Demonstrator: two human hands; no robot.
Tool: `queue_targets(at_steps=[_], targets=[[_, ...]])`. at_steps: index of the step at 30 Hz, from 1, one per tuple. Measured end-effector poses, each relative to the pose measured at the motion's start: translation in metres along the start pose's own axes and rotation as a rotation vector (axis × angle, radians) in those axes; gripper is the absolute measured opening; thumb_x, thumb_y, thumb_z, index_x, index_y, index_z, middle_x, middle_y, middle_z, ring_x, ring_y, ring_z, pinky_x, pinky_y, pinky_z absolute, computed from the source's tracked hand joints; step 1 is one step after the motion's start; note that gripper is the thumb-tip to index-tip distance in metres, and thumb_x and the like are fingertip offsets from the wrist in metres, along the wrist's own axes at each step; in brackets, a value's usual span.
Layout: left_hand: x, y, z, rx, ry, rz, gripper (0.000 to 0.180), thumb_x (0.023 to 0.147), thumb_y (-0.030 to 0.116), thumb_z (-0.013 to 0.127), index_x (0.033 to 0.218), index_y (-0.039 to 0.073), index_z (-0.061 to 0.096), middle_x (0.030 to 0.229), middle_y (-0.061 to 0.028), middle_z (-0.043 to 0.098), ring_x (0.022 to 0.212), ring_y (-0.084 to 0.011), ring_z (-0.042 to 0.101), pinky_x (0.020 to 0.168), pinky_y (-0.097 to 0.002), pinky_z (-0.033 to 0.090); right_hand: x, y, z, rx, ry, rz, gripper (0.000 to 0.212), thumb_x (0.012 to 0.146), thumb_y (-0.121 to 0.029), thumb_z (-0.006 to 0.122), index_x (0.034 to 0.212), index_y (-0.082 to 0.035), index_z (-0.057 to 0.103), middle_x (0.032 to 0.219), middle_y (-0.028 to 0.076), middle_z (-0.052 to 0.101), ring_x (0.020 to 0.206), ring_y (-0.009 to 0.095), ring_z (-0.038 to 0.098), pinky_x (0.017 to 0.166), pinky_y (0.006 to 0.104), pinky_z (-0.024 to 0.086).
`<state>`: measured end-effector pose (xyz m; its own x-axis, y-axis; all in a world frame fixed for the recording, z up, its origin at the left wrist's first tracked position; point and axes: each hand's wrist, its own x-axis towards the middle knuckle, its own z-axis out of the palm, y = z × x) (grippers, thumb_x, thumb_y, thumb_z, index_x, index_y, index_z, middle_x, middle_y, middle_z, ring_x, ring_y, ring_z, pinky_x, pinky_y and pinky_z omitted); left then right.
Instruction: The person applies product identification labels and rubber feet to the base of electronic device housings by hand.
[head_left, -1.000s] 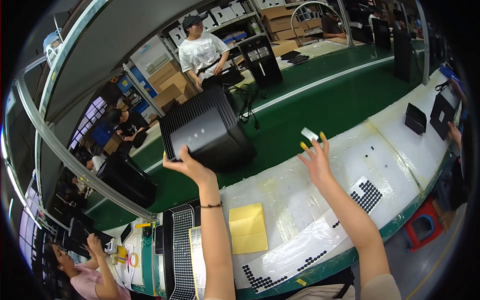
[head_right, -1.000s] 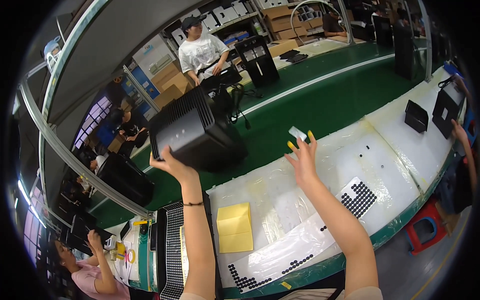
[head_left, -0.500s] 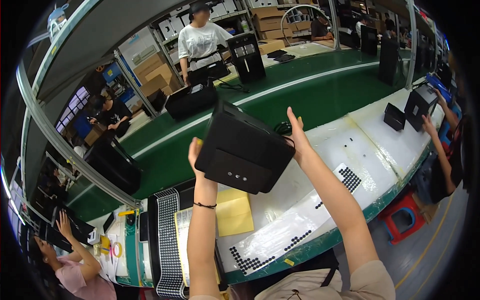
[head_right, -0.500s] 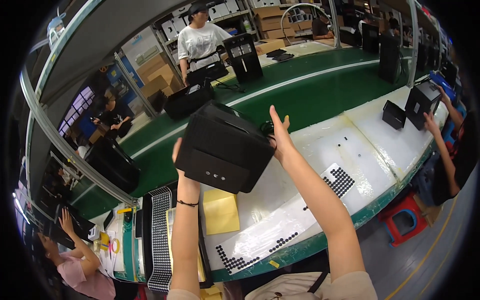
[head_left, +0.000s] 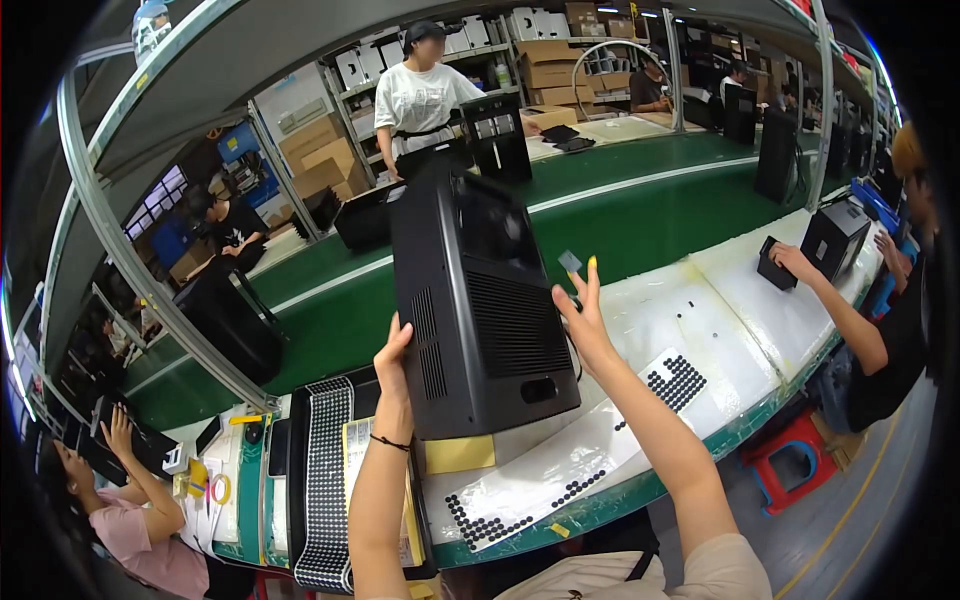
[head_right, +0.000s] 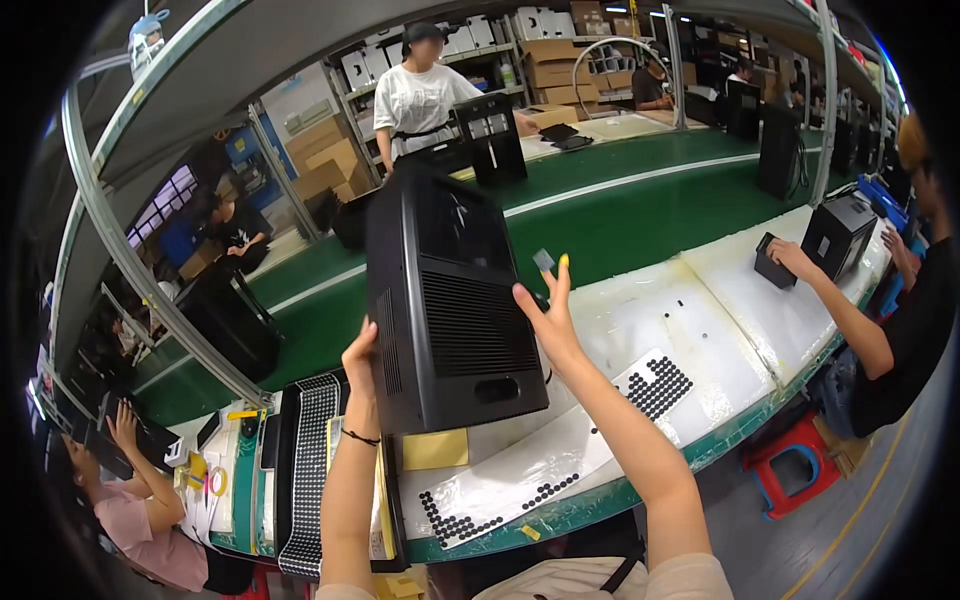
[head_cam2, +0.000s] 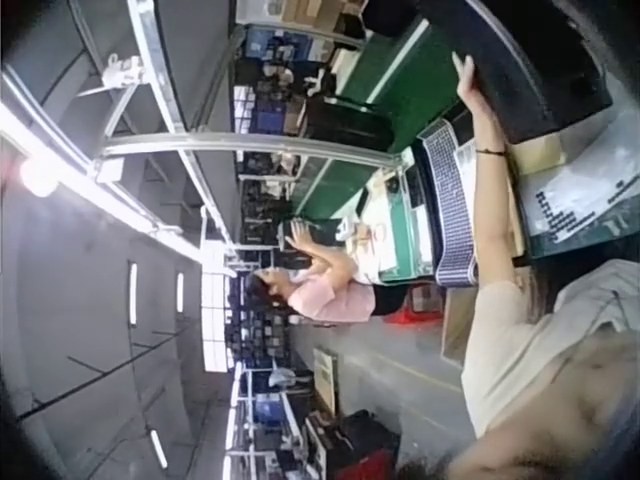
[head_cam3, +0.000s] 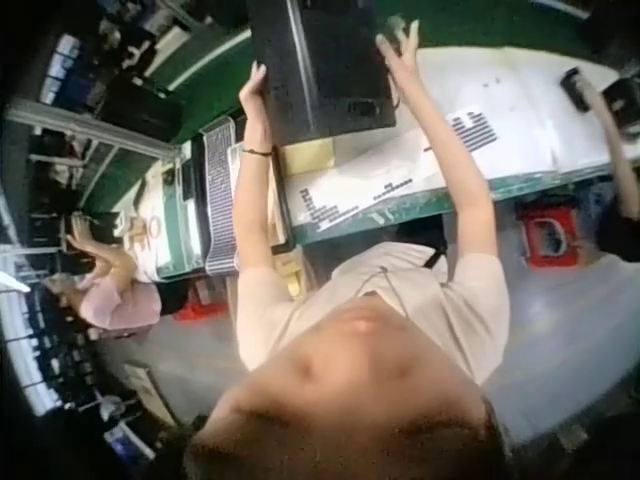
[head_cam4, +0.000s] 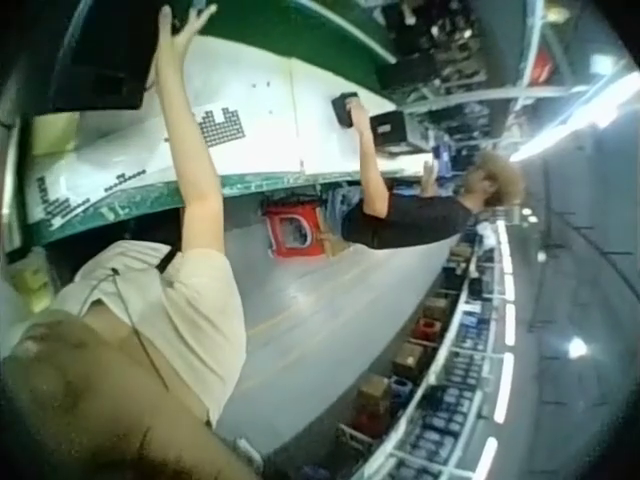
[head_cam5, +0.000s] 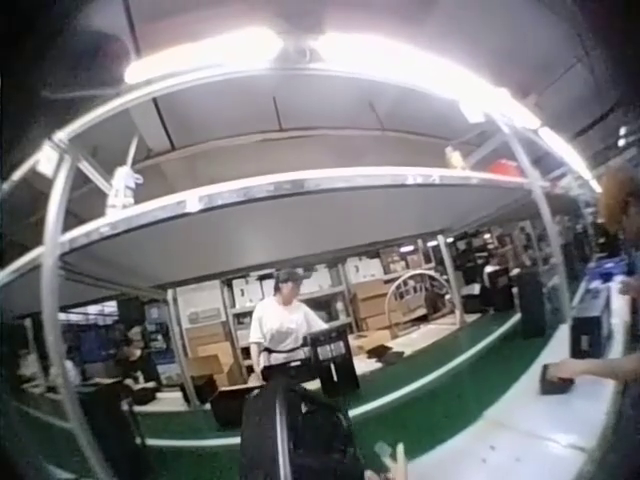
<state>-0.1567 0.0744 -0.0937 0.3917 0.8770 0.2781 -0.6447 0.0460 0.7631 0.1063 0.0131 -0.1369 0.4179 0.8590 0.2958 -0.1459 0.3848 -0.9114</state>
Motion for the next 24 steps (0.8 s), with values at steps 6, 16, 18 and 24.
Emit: queue_targets(at_steps=[6,16,18,24], targets=[[-0.006,0.028,0.066,0.705,0.071,0.642,0.095,0.076,0.044,0.078,0.143,0.003,0.025,0.139,-0.0144,0.038,0.131,-0.0256,0.036,0.109,-0.038,0.027,0.042,-0.05,0.047,0.11,0.138,-0.244,0.088,0.096,-0.053,0.048,0.152,-0.002,0.003,0.15,0.022,0.028,0.14,0.029,0.026,0.114,0.0369,0.017],[-0.041,-0.067,-0.024,1.21,-0.213,1.002,0.112,0.066,0.061,0.079,0.14,-0.002,0.023,0.142,-0.0282,0.033,0.127,-0.0356,0.042,0.099,-0.0436,0.04,0.046,-0.06,0.042,0.186,-0.032,-0.327,0.092,0.092,-0.069,0.039,0.152,-0.004,0.015,0.157,0.015,0.01,0.14,0.028,0.022,0.112,0.0377,0.02],[-0.034,-0.063,-0.017,1.172,0.053,1.096,0.108,0.072,0.073,0.064,0.139,-0.003,0.024,0.143,-0.0287,0.031,0.129,-0.0378,0.04,0.103,-0.0452,0.036,0.048,-0.05,0.037,0.277,-0.076,-0.326,0.093,0.091,-0.066,0.044,0.154,-0.009,0.004,0.152,0.013,0.026,0.127,0.025,0.041,0.103,0.037,0.036],[-0.05,0.006,0.116,0.94,0.069,1.079,0.088,0.092,0.067,0.035,0.143,-0.003,0.021,0.148,-0.0242,0.029,0.131,-0.0313,0.041,0.106,-0.0401,0.039,0.063,-0.041,0.016,0.085,-0.022,-0.391,0.097,0.091,-0.066,0.045,0.153,-0.008,-0.003,0.15,0.015,0.026,0.128,0.024,0.039,0.104,0.0346,0.033]])
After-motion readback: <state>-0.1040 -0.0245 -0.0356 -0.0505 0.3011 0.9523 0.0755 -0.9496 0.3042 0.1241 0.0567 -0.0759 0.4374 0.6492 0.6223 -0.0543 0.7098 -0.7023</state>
